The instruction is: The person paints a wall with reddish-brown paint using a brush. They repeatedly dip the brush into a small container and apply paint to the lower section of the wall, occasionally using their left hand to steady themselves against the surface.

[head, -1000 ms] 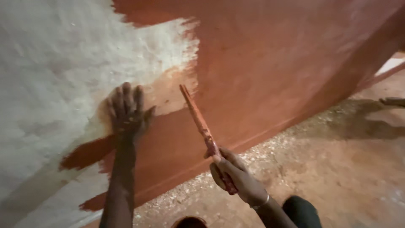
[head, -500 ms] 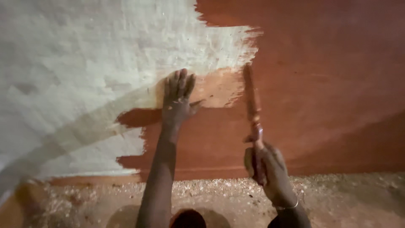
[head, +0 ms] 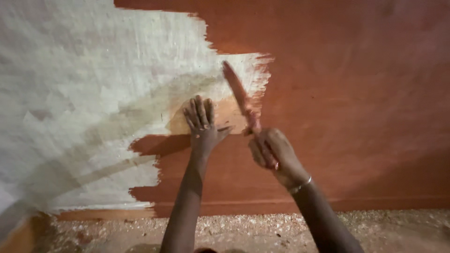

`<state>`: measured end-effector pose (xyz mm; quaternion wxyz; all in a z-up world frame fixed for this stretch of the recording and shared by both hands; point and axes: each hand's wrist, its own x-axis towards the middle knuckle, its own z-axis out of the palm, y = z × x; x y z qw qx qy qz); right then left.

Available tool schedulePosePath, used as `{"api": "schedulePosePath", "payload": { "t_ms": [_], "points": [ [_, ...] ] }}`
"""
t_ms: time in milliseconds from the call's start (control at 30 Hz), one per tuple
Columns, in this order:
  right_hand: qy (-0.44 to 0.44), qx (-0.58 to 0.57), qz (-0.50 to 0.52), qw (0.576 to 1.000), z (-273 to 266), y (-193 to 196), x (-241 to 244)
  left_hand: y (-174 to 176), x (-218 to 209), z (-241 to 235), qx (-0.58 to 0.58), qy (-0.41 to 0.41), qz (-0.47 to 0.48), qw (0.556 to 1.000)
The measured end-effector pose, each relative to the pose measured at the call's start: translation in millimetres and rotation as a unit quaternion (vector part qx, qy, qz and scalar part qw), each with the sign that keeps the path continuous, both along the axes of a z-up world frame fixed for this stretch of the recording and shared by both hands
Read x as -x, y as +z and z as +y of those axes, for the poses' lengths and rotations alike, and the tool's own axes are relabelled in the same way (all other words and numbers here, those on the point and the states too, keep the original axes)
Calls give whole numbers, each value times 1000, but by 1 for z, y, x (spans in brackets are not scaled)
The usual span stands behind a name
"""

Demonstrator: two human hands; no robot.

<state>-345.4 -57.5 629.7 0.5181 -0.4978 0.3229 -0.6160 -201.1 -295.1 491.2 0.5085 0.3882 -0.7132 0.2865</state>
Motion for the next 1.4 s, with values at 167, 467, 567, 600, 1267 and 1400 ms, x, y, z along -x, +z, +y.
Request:
{"api": "schedulePosePath", "payload": {
  "t_ms": [167,467,567,600,1267,1400],
  "points": [
    [-230,-3,-15,973,10,2,27,1,-1,-4,10,-6,-6,1000],
    [-69,-76,52,993,-31,-14,-33,-5,-1,0,-14,63,-47,997],
    [42,-36,87,995,-39,-11,-40,-2,-1,-1,14,133,-79,988],
    [44,-45,81,995,-36,-10,-35,-1,-1,0,26,169,-95,981],
    [19,-44,33,998,-48,1,-41,-1,2,-5,40,74,-22,996],
    [-58,-20,-47,997,-29,5,-7,-2,-1,-3,-15,32,-33,999]
  ]
}}
